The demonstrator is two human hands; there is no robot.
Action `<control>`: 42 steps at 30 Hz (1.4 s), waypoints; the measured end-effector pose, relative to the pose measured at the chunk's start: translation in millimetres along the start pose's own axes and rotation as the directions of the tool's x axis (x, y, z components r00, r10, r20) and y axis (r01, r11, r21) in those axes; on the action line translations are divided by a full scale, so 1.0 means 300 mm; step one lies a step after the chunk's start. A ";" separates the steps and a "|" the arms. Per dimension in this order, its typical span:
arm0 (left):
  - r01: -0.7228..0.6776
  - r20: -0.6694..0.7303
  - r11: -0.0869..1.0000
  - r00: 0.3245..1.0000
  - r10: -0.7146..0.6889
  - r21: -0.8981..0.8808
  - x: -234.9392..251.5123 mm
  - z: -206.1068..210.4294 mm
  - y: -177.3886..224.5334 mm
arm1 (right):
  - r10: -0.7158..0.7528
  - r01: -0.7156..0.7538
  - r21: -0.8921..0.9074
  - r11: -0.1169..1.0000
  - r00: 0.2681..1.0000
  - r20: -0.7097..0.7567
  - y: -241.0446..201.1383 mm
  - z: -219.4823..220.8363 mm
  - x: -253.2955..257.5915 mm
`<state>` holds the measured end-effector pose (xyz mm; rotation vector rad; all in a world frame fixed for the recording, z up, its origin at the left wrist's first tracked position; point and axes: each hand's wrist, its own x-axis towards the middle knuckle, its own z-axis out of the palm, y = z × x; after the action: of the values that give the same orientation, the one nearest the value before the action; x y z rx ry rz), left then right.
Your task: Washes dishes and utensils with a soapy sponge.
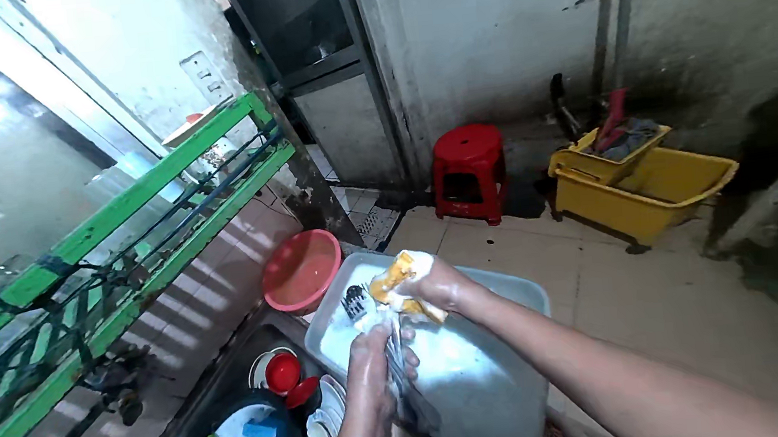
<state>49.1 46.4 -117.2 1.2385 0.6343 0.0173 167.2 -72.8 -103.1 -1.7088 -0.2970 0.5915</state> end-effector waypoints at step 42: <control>-0.046 -0.215 0.998 0.975 0.056 0.052 -0.030 0.034 -0.053 | -0.216 0.219 -0.472 0.854 0.974 0.063 0.056 0.070 0.054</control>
<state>41.1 28.9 -125.3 1.3080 0.7955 0.1835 167.4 -50.9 -125.7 -2.1087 -0.6789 0.3712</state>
